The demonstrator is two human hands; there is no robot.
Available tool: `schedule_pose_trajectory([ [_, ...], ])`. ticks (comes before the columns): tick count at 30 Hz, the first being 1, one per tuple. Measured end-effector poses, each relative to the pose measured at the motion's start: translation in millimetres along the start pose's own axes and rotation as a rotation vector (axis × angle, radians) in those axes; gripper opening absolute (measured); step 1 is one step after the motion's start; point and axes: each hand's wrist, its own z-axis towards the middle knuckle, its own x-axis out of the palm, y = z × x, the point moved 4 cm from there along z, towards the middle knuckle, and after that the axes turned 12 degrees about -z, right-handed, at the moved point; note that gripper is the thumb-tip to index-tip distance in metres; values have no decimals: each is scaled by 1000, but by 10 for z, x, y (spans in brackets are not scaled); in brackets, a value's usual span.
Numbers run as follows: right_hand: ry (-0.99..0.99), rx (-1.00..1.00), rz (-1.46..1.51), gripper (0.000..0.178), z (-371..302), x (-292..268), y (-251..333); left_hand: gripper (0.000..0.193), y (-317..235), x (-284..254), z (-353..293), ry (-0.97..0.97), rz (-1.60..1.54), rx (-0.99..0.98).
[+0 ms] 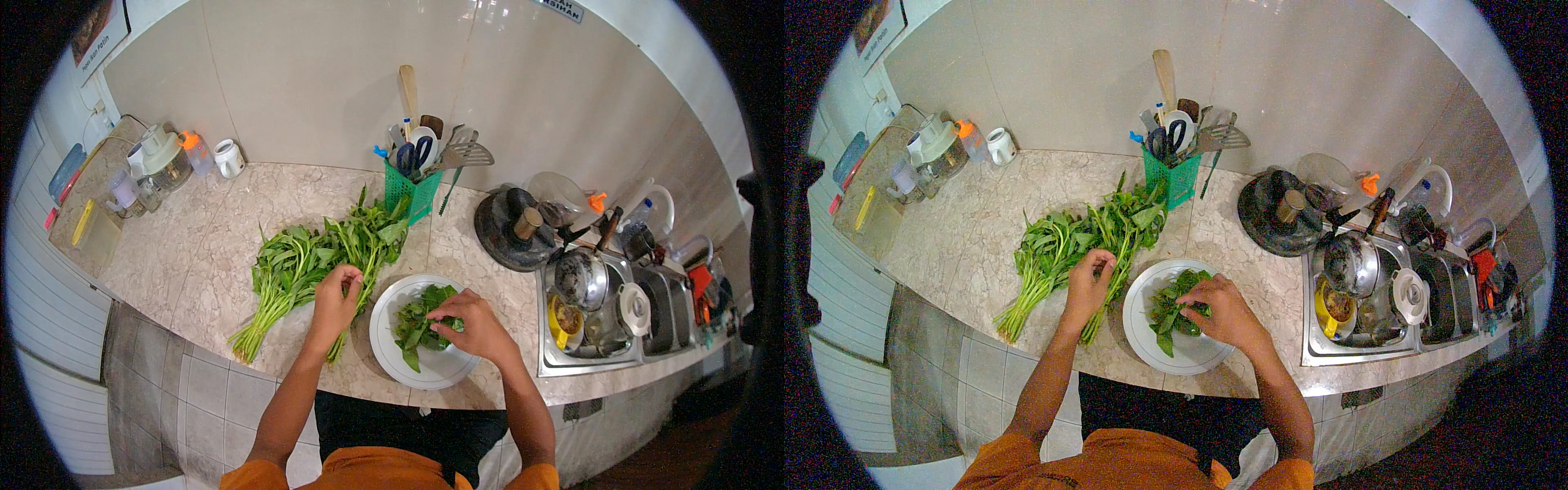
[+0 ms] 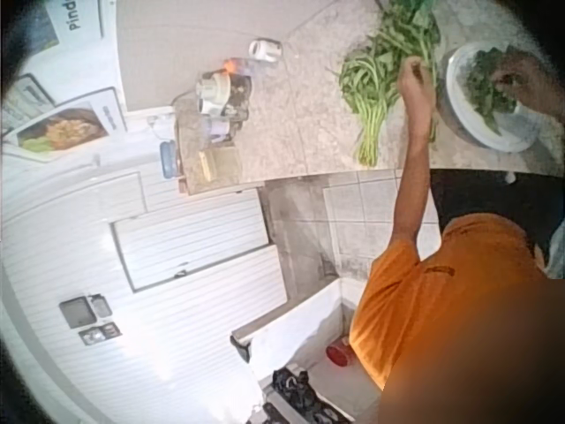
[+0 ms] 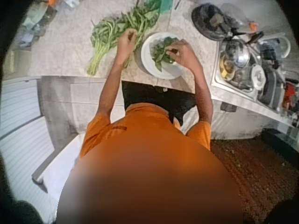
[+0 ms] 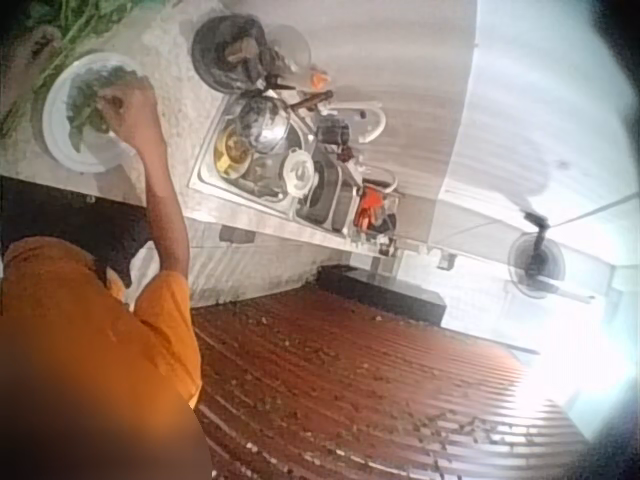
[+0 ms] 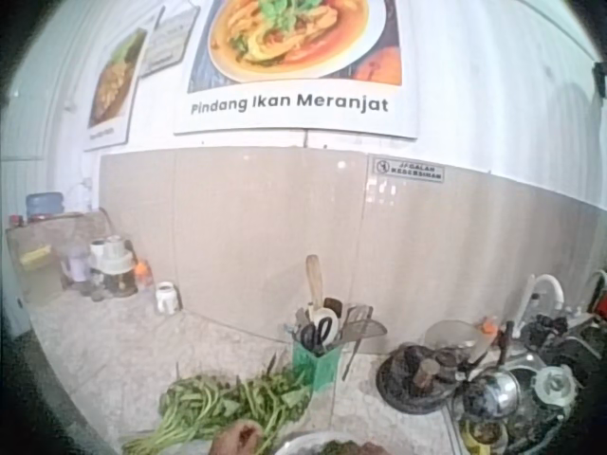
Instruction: The person picks up bunches of leafy green vegetables from the countertop, separates leaves from stems by hand, and places the leaves into a white bowl. The stems are set aside on the counter. The process is repeated continuously throughout the clip.
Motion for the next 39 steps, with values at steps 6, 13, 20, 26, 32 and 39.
schedule_pose_trajectory([
  [6,-31,-40,10,15,99,-15,32,9,45,7,-7,2,-19,-6],
  [13,20,-19,16,16,309,4,77,9,47,-5,-14,0,-47,-14],
  [20,-1,-47,-13,17,610,160,55,10,21,-51,-21,-1,-103,-67],
  [26,-36,26,69,29,967,361,9,10,54,-59,-43,-18,-219,-161],
  [32,-187,-23,57,40,1189,429,78,13,-26,-70,-26,24,-246,-126],
  [39,-195,-16,50,41,1212,384,163,13,-105,-78,-2,75,-268,-52],
])
